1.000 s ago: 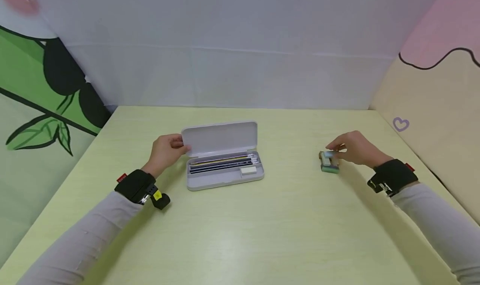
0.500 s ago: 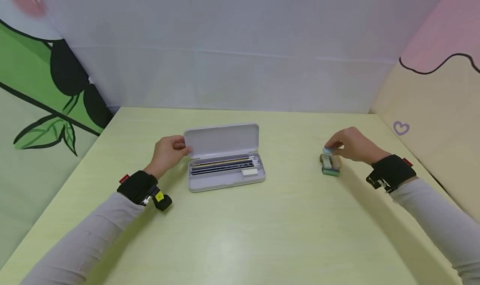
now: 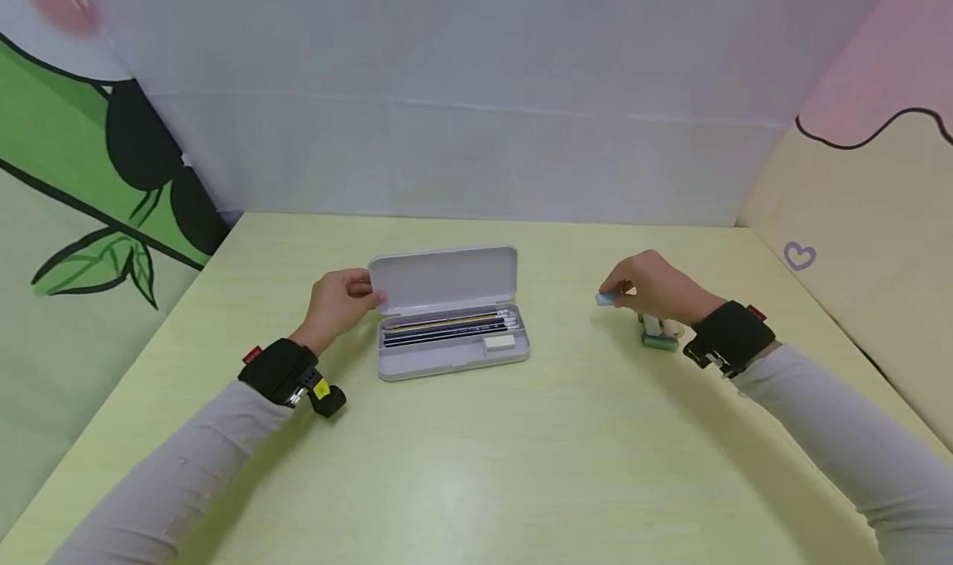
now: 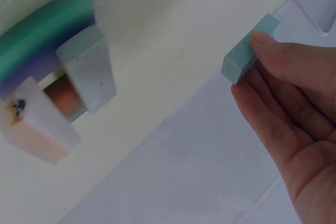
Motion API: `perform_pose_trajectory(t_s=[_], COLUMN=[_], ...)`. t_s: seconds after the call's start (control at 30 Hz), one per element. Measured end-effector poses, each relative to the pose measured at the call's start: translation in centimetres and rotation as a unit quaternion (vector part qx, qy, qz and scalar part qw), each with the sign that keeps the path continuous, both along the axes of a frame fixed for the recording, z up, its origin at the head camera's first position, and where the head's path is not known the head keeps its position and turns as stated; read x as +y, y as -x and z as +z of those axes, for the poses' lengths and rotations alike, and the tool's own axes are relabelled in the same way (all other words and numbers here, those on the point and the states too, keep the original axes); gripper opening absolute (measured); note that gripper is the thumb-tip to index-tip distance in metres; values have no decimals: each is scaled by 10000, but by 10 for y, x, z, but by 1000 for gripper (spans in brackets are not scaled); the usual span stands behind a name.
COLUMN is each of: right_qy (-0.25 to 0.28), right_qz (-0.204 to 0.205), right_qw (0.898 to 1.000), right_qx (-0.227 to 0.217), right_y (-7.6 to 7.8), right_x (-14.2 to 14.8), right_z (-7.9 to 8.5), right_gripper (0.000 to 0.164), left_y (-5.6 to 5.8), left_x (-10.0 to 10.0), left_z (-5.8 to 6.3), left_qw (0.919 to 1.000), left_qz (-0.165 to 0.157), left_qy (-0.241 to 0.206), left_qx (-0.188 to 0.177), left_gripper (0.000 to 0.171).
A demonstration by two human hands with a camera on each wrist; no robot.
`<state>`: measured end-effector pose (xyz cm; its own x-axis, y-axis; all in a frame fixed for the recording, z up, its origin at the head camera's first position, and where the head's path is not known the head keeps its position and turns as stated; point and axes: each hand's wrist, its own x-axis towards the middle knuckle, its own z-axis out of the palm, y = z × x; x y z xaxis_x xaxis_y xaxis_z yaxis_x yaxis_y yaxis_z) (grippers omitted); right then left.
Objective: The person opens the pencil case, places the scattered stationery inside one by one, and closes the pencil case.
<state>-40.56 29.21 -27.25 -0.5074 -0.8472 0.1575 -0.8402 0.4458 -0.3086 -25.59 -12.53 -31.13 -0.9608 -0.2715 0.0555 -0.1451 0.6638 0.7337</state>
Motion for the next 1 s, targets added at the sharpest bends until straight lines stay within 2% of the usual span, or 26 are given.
perform_pose_trajectory(t_s=[0.43, 1.0], right_qy=[6, 78], right_qz=[256, 585], right_qw=[9997, 9982], right_qx=[50, 119], right_y=[-6, -11], right_x=[-33, -68], right_z=[5, 13], right_gripper=[19, 18], left_y=[1, 1], left_x=[1, 3], left_z=[-5, -3], left_qw=[10000, 10000], left_qz=[-5, 86], left_qy=[-25, -13], left_qx=[-29, 29], left_gripper=[38, 38])
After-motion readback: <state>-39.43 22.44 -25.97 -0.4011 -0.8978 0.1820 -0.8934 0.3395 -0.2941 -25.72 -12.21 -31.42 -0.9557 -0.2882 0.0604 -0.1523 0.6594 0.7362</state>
